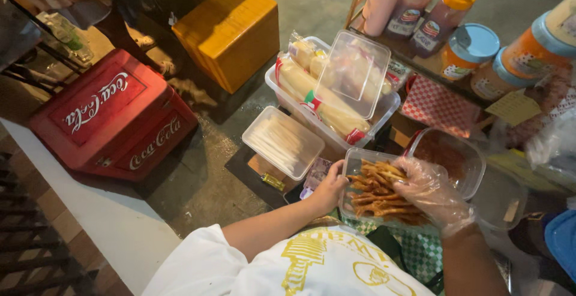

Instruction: The person transfers french fries between plastic containers, occasionally dipping them into a sauce. They wear disposable gloves and handle the fries with both hands, moving them from one container to another.

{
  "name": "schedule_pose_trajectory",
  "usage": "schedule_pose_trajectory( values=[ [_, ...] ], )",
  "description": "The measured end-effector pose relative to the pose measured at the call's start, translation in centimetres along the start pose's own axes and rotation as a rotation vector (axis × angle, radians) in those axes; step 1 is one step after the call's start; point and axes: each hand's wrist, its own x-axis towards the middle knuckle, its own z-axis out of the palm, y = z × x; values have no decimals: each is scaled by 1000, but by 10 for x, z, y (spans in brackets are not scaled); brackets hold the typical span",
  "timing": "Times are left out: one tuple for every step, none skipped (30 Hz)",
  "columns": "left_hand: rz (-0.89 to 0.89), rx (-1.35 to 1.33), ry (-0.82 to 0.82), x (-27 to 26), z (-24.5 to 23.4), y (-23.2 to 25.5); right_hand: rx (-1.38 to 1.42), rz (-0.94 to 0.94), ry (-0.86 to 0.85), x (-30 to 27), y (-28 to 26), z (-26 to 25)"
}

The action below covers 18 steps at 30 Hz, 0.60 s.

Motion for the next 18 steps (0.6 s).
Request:
schedule_pose_trajectory(
  values=[
    [-5, 23, 13, 4, -3, 1, 71, -28, -1, -1, 2, -3],
    [-27, 41, 21, 4, -4, -2, 7, -194, 50, 1, 5, -4],
    [46, 65, 31, 8, -7, 1, -59, -360, 99, 13, 9, -5],
    [90, 83, 30, 7, -5, -3, -124, -495, 150, 12, 16, -7],
    [23, 158, 113, 11, -7, -1, -348, -464, 290, 9, 25, -12],
    [-63, 236, 182, 13, -10, 2, -581, -404, 414, 7, 36, -17],
    [-104, 236, 211, 7, -12, 1, -310, -322, 283, 12, 47, -22],
    [-130, 247, 227, 7, -15, 2, -41, -249, 186, 20, 62, -31],
    [-83, 108, 129, -3, -17, 1, 235, -180, 105, 18, 77, -43],
    [-21, -36, 36, -11, -21, 11, 209, -206, 185, 14, 87, -59],
    [-66, -7, 43, -17, -21, 18, 178, -232, 264, 7, 98, -73],
    [-89, 22, 64, -23, -22, 25, 157, -185, 295, 8, 109, -88],
    [-96, 36, 61, -27, -22, 30, 136, -137, 325, 7, 121, -100],
    [-99, 48, 70, -35, -24, 35, 120, -96, 345, 8, 135, -106],
    [-101, 61, 78, -41, -25, 38, 222, -21, 326, 8, 150, -109],
    [-115, 55, 99, -46, -26, 40, 326, 51, 301, 10, 166, -107],
    [-129, 48, 119, -48, -26, 41, 430, 123, 275, 10, 184, -106],
    [-140, 44, 139, -47, -25, 42, 262, 229, 289, 13, 200, -99]
  ],
)
